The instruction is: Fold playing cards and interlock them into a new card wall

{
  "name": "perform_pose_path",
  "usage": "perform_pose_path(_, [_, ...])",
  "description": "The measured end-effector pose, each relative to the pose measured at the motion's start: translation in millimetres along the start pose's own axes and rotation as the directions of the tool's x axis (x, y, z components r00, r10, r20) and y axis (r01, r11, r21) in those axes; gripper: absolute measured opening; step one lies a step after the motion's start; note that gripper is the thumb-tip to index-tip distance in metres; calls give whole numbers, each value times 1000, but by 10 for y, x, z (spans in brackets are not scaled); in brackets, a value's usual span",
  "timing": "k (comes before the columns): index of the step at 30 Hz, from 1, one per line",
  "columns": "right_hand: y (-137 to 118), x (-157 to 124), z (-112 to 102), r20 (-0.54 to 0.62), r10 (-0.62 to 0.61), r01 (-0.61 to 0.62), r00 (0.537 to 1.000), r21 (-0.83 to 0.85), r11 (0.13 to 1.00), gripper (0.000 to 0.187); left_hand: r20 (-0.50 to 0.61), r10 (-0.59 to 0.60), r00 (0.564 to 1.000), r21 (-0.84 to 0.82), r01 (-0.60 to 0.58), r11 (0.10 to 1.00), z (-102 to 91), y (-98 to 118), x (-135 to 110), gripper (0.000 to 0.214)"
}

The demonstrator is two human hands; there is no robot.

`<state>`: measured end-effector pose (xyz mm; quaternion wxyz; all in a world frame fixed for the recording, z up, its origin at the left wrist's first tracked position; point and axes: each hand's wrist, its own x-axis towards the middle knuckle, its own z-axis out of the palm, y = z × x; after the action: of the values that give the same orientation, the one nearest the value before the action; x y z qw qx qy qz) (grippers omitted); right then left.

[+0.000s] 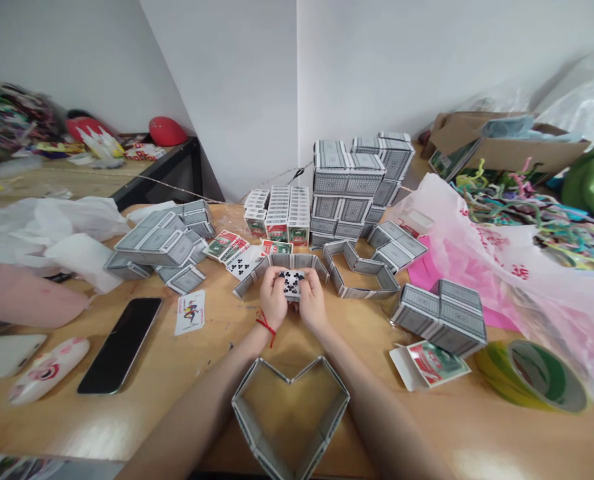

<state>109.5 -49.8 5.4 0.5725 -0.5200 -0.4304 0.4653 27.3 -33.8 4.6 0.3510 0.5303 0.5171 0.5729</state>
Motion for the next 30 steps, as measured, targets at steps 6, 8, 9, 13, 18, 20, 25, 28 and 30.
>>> perform_pose_path(6, [-16, 16, -13, -31, -54, 52, 998, -60, 997, 10, 6, 14, 1000, -9, -14, 1000, 3, -11, 3, 13])
perform_pose_path(8, [-25, 13, -10, -26, -54, 53, 998, -52, 997, 10, 8, 27, 1000, -26, -27, 999, 1, -1, 4, 13])
perform_pose_path(9, [-29, 10, -8, -20, -53, 52, 998, -44, 998, 10, 5, 31, 1000, -38, -31, 999, 2, 6, 3, 13])
perform_pose_path(13, [-31, -5, -1, -3, -35, 35, 999, -13, 999, 8, -18, 16, 1000, -82, -18, 996, 14, 35, -6, 13])
perform_pose_path(18, [-4, -5, -24, 3, -63, 64, 998, -30, 998, 10, 3, -18, 1000, -118, 18, 993, 5, 53, -17, 14])
perform_pose_path(20, [7, -5, -39, -18, -141, 139, 990, -87, 987, 11, 6, -41, 999, -149, 42, 988, -7, 54, -14, 17])
perform_pose_path(25, [10, -31, -68, 25, -235, 235, 972, -224, 946, 15, 63, -128, 990, -182, 137, 974, -7, 44, 18, 22])
perform_pose_path(28, [1, -49, -82, 44, -267, 269, 963, -268, 925, 15, 25, -222, 975, -167, 223, 960, 14, 39, 35, 19])
perform_pose_path(30, [-8, -57, -91, 67, -277, 285, 958, -285, 915, 15, 19, -242, 970, -161, 241, 957, 23, 37, 43, 19])
